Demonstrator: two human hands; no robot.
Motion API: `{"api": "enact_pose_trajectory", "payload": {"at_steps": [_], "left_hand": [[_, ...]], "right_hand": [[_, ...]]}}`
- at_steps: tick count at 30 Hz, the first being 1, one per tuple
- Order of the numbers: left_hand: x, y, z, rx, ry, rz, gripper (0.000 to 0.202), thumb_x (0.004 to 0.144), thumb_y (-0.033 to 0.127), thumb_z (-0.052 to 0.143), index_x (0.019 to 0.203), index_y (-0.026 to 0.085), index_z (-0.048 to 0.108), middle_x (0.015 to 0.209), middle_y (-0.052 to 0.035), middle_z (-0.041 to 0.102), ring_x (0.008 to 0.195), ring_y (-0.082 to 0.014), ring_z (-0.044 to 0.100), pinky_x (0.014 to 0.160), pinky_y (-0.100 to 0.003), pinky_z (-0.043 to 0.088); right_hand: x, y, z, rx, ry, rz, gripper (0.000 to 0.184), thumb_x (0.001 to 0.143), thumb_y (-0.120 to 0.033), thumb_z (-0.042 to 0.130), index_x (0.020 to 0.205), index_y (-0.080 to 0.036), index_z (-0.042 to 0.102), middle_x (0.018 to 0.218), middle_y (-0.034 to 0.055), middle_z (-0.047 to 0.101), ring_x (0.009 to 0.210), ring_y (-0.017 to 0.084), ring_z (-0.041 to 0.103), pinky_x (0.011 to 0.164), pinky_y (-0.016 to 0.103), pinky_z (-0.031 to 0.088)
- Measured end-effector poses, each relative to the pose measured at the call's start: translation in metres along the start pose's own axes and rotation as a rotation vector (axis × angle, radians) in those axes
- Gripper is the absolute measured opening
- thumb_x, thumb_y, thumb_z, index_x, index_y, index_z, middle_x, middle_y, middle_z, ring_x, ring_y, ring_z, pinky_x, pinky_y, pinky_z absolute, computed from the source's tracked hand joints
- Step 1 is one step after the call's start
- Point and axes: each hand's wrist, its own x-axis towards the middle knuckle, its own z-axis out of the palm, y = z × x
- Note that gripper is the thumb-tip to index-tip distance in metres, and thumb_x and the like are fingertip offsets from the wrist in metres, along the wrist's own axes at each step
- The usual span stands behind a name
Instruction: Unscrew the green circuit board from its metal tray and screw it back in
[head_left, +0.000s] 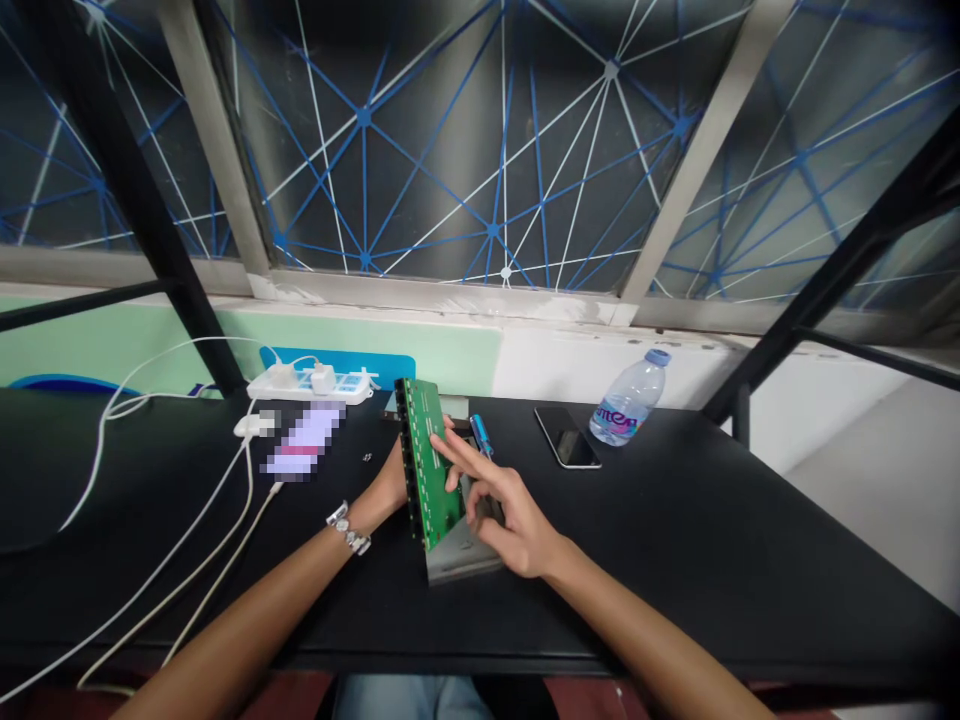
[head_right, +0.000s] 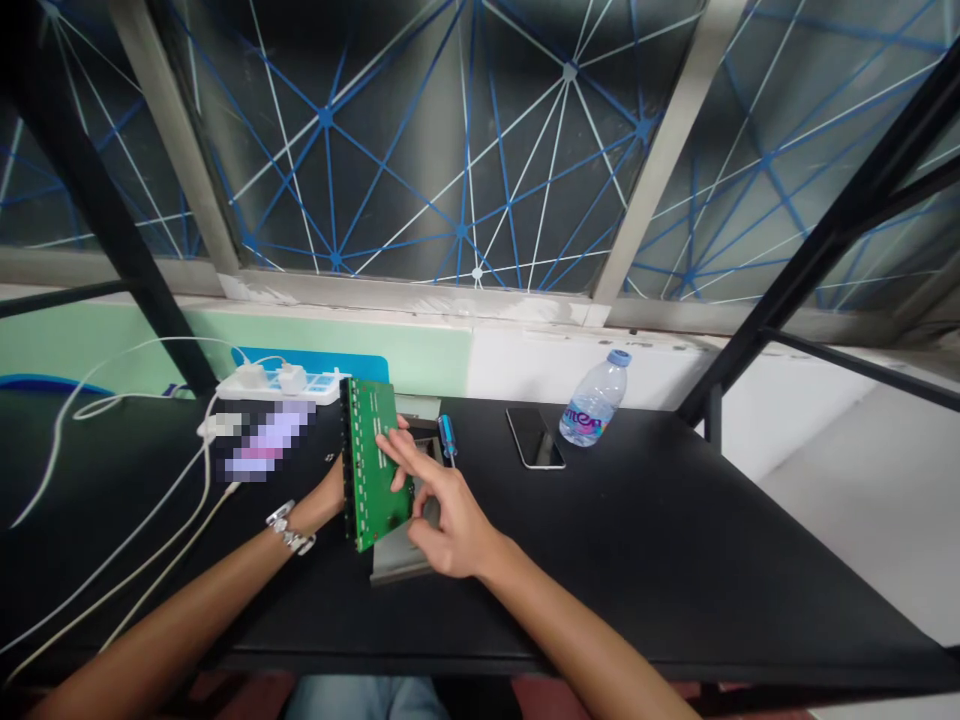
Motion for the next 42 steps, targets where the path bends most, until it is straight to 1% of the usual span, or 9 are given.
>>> {"api": "enact_pose_trajectory", "payload": {"at_steps": [4, 7, 11, 16, 24, 28, 33, 37, 42], "left_hand": [[-0.003, 0.012, 0.003, 0.11, 0.073, 0.073, 0.037, 0.075, 0.047, 0.068, 0.097, 0.017, 0.063, 0.08, -0.005, 0.069, 0.07, -0.0209, 0.065, 0.064, -0.032, 0.052], [-0.009, 0.021, 0.005, 0.327, 0.105, 0.178, 0.032, 0.081, 0.043, 0.064, 0.099, 0.017, 0.063, 0.092, -0.0062, 0.069, 0.081, -0.0218, 0.065, 0.072, -0.032, 0.052], [-0.013, 0.026, 0.005, 0.557, 0.091, 0.198, 0.029, 0.093, 0.039, 0.047, 0.108, 0.017, 0.059, 0.087, -0.0046, 0.067, 0.07, -0.0181, 0.061, 0.064, -0.029, 0.049], [-0.012, 0.027, 0.004, 0.644, 0.075, 0.232, 0.027, 0.098, 0.036, 0.039, 0.105, 0.017, 0.056, 0.077, -0.0019, 0.062, 0.064, -0.0163, 0.057, 0.06, -0.027, 0.045], [-0.006, 0.026, 0.002, 0.745, 0.135, 0.203, 0.025, 0.098, 0.039, 0.037, 0.09, 0.02, 0.052, 0.066, 0.0017, 0.055, 0.056, -0.0148, 0.054, 0.052, -0.024, 0.041], [-0.002, 0.028, -0.005, 0.712, 0.17, 0.177, 0.026, 0.097, 0.043, 0.039, 0.086, 0.021, 0.049, 0.065, 0.0038, 0.049, 0.05, -0.0122, 0.053, 0.045, -0.021, 0.043], [0.0, 0.036, -0.014, 0.632, 0.159, 0.137, 0.027, 0.094, 0.048, 0.045, 0.086, 0.022, 0.045, 0.064, 0.0072, 0.042, 0.036, -0.008, 0.046, 0.032, -0.019, 0.042], [-0.001, 0.047, -0.013, 0.496, 0.048, 0.118, 0.028, 0.092, 0.048, 0.051, 0.086, 0.022, 0.043, 0.063, 0.0084, 0.043, 0.031, -0.0069, 0.045, 0.027, -0.019, 0.041], [-0.006, 0.057, -0.007, 0.257, -0.149, 0.065, 0.027, 0.088, 0.043, 0.06, 0.089, 0.022, 0.044, 0.061, 0.0077, 0.047, 0.043, -0.0084, 0.053, 0.038, -0.02, 0.05]], "right_hand": [[-0.002, -0.004, 0.004, -0.043, 0.005, 0.022, 0.088, 0.075, -0.011, 0.054, 0.154, -0.03, 0.021, 0.156, 0.0116, 0.032, 0.088, 0.018, 0.054, 0.054, 0.027, 0.05], [-0.003, -0.007, 0.01, -0.097, 0.03, 0.029, 0.083, 0.078, -0.022, 0.065, 0.152, -0.029, 0.027, 0.154, 0.0136, 0.028, 0.086, 0.017, 0.056, 0.055, 0.027, 0.053], [-0.004, -0.007, 0.015, -0.179, 0.07, 0.059, 0.094, 0.073, -0.031, 0.077, 0.152, -0.032, 0.027, 0.151, 0.0131, 0.026, 0.088, 0.017, 0.058, 0.058, 0.028, 0.056], [-0.006, -0.006, 0.017, -0.211, 0.073, 0.092, 0.101, 0.068, -0.033, 0.082, 0.151, -0.037, 0.025, 0.152, 0.0117, 0.024, 0.089, 0.018, 0.059, 0.057, 0.029, 0.057], [-0.007, -0.009, 0.01, -0.164, 0.091, 0.129, 0.093, 0.072, -0.015, 0.071, 0.151, -0.035, 0.025, 0.148, 0.0131, 0.028, 0.084, 0.016, 0.059, 0.053, 0.024, 0.052], [-0.006, -0.01, 0.004, -0.115, 0.12, 0.197, 0.089, 0.074, -0.01, 0.064, 0.151, -0.034, 0.026, 0.142, 0.012, 0.034, 0.086, 0.016, 0.058, 0.055, 0.023, 0.052], [-0.005, 0.001, -0.008, 0.082, 0.173, 0.373, 0.079, 0.085, -0.02, 0.06, 0.153, -0.035, 0.022, 0.132, 0.0107, 0.043, 0.083, 0.015, 0.057, 0.057, 0.027, 0.057], [-0.007, 0.02, -0.015, 0.171, 0.255, 0.493, 0.079, 0.083, -0.025, 0.064, 0.153, -0.028, 0.027, 0.122, 0.0096, 0.045, 0.075, 0.012, 0.057, 0.06, 0.031, 0.059], [-0.008, 0.031, -0.014, 0.145, 0.237, 0.501, 0.069, 0.086, -0.021, 0.059, 0.15, -0.022, 0.034, 0.113, 0.0087, 0.055, 0.067, 0.009, 0.057, 0.061, 0.026, 0.054]]}}
